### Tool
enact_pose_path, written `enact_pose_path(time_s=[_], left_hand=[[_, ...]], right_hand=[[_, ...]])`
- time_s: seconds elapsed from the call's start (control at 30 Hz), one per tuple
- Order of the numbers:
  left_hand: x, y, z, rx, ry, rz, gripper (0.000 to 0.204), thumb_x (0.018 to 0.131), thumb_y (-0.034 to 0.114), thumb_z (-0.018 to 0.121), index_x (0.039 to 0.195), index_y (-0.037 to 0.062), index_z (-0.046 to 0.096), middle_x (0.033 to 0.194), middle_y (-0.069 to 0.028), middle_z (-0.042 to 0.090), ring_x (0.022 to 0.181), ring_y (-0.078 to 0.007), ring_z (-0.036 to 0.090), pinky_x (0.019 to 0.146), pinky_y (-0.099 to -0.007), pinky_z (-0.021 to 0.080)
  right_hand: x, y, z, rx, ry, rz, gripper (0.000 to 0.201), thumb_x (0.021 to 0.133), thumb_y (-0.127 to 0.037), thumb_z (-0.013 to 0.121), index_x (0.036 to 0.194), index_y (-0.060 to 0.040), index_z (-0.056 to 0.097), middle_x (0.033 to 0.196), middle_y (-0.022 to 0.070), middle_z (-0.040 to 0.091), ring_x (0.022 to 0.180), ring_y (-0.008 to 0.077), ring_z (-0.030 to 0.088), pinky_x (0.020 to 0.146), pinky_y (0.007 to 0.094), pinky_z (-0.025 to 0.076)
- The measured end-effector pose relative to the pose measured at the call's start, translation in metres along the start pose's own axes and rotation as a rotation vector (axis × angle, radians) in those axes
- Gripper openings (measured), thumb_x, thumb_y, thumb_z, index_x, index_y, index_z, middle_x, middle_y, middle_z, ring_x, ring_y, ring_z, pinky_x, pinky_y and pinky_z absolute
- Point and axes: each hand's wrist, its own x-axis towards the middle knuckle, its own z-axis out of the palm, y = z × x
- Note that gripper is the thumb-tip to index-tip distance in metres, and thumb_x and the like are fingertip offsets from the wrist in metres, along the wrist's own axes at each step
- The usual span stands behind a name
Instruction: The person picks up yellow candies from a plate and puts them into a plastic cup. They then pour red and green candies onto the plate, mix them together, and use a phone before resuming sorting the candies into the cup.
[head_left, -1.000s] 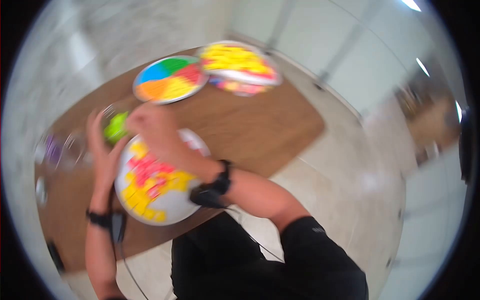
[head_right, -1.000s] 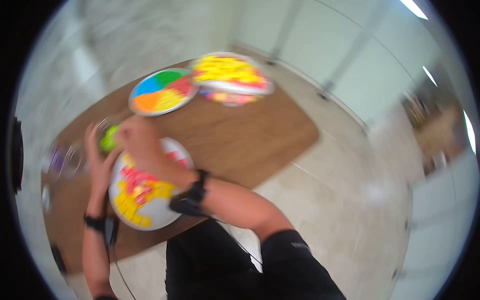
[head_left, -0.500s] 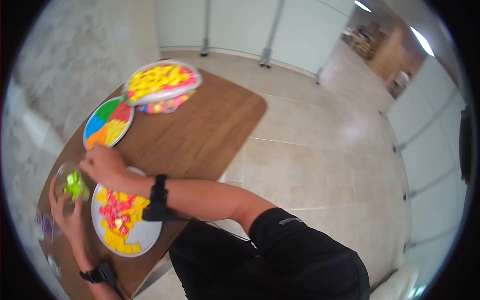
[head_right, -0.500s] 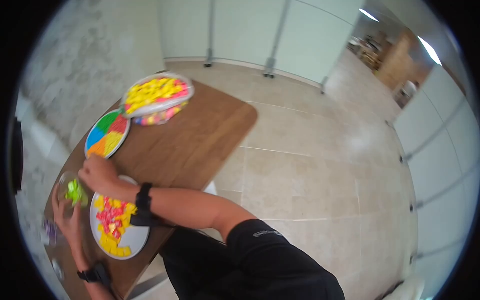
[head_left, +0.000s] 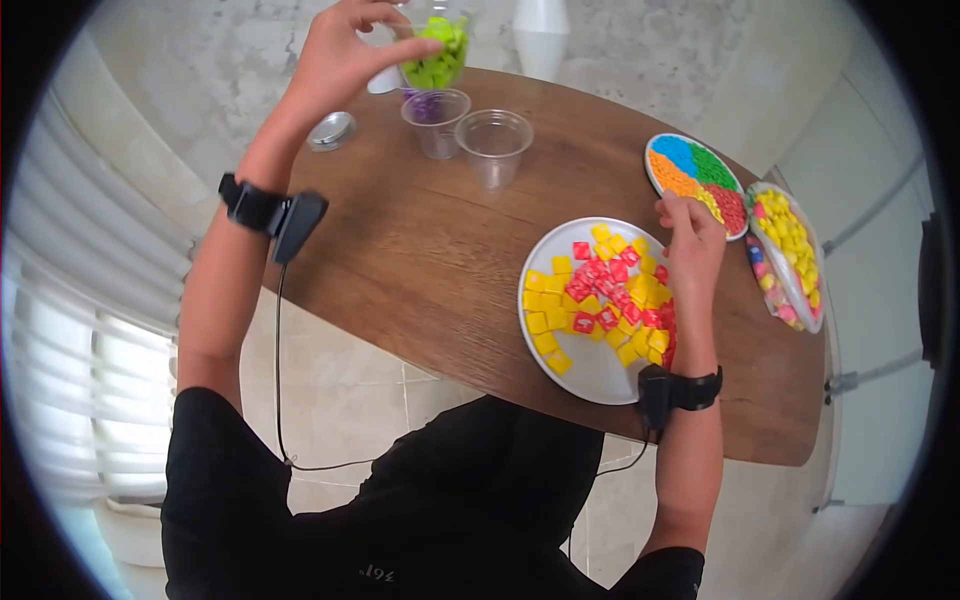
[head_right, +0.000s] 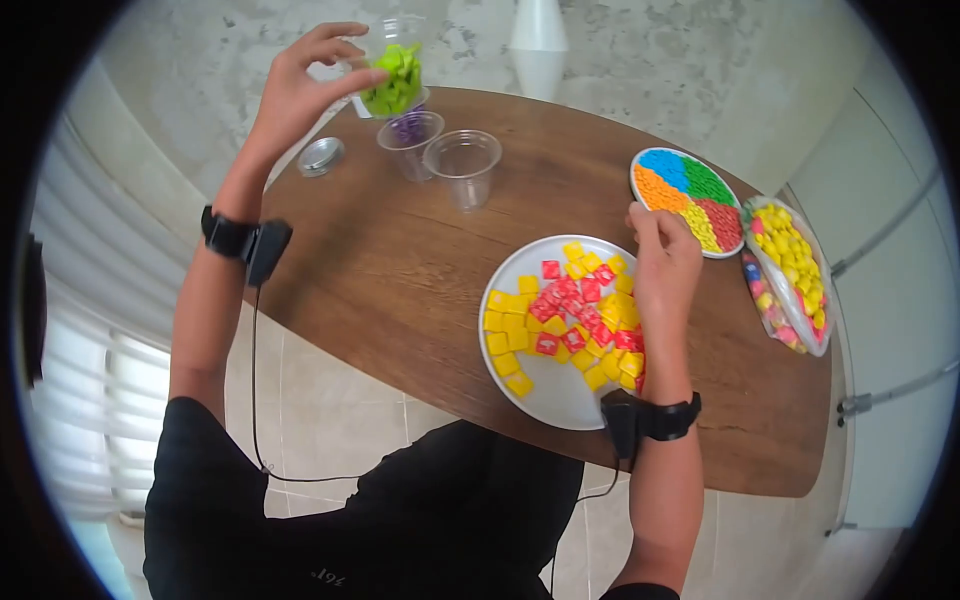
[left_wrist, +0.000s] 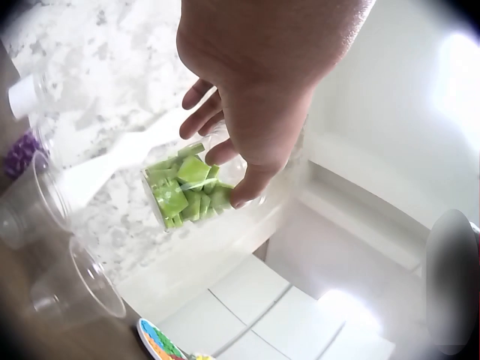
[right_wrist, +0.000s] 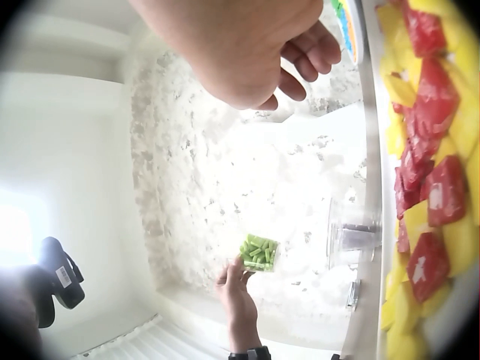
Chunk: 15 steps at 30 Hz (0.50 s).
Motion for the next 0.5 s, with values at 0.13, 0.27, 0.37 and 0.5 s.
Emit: enact_pose_path(time_s=[0.13, 0.27, 0.37, 0.5], left_hand=[[0.005, -0.067, -0.008, 0.141, 0.021, -0.112, 0.039, 0.077, 0.039, 0.089, 0.09, 0.0028, 0.081, 0.134, -0.0153, 0.07, 0.109, -0.0252, 0.068, 0.089, -0.0372, 0.051], [-0.015, -0.101, 0.007, 0.134, 0.02, -0.251, 0.043, 0.076, 0.04, 0.089, 0.09, 0.0008, 0.082, 0.132, -0.0207, 0.07, 0.112, -0.0302, 0.069, 0.09, -0.0397, 0.054], [-0.014, -0.11, 0.022, 0.123, 0.003, -0.251, 0.046, 0.077, 0.042, 0.089, 0.091, -0.0013, 0.082, 0.13, -0.0226, 0.07, 0.115, -0.0325, 0.069, 0.095, -0.0417, 0.054], [0.017, -0.109, 0.05, 0.142, 0.042, -0.235, 0.052, 0.077, 0.048, 0.088, 0.09, -0.0021, 0.081, 0.128, -0.025, 0.07, 0.115, -0.0353, 0.07, 0.098, -0.0409, 0.054]], right_hand=[[0.0, -0.004, 0.0, 0.008, -0.009, 0.034, 0.036, 0.098, -0.029, 0.07, 0.091, 0.0065, 0.073, 0.084, 0.007, 0.067, 0.079, 0.0136, 0.059, 0.075, 0.0292, 0.046], [0.003, -0.003, -0.005, 0.015, 0.0, 0.033, 0.037, 0.098, -0.029, 0.069, 0.092, 0.0071, 0.072, 0.085, 0.0069, 0.067, 0.079, 0.0134, 0.059, 0.077, 0.0293, 0.046], [0.004, -0.001, -0.005, -0.004, -0.001, 0.001, 0.037, 0.098, -0.031, 0.07, 0.092, 0.0052, 0.074, 0.086, 0.0059, 0.069, 0.079, 0.0118, 0.059, 0.069, 0.0282, 0.046], [0.003, -0.004, -0.006, -0.028, 0.006, 0.082, 0.036, 0.097, -0.034, 0.07, 0.091, 0.0009, 0.076, 0.086, 0.0035, 0.069, 0.078, 0.0089, 0.059, 0.054, 0.0261, 0.041]])
